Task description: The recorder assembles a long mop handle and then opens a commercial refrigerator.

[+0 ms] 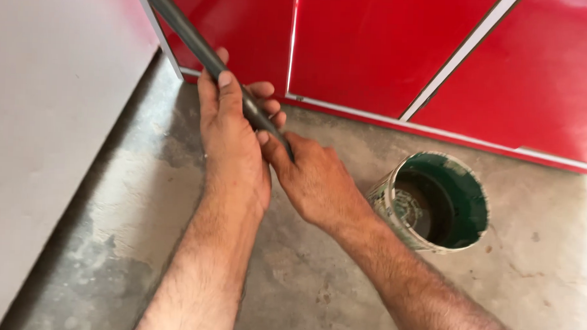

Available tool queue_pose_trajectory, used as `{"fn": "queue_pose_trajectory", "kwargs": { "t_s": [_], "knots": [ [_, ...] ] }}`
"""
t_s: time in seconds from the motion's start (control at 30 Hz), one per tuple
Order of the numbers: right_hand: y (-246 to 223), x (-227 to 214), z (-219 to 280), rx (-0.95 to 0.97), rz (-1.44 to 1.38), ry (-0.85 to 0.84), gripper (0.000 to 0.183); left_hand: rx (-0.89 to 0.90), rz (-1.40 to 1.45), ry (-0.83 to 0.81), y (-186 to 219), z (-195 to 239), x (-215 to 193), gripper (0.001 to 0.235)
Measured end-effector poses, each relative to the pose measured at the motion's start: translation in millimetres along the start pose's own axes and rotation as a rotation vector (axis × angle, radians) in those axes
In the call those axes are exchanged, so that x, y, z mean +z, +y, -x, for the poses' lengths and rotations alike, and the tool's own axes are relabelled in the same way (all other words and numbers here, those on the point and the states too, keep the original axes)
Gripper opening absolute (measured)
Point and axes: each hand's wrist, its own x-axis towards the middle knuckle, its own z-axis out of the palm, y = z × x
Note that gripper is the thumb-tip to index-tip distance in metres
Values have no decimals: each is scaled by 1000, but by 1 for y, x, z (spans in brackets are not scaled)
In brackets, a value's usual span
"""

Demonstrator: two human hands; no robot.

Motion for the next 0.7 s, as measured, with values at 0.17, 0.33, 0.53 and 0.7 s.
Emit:
{"fn": "queue_pose_trajectory", "kwargs": {
  "t_s": [0.17, 0.33, 0.53, 0.7],
  "knots": [
    [-52, -37, 36, 16, -21, -15, 64, -7, -145, 65, 76, 19, 41, 46],
    [-98, -79, 66, -151, -163, -18, 60, 60, -181, 7, 147, 41, 82, 49],
    [-151, -120, 96, -179, -242, -75, 59, 64, -170, 22, 211, 58, 125, 51],
    [-196, -141, 124, -195, -226, -80, 54, 151, -270, 32, 261, 73, 146, 37]
  ]
}}
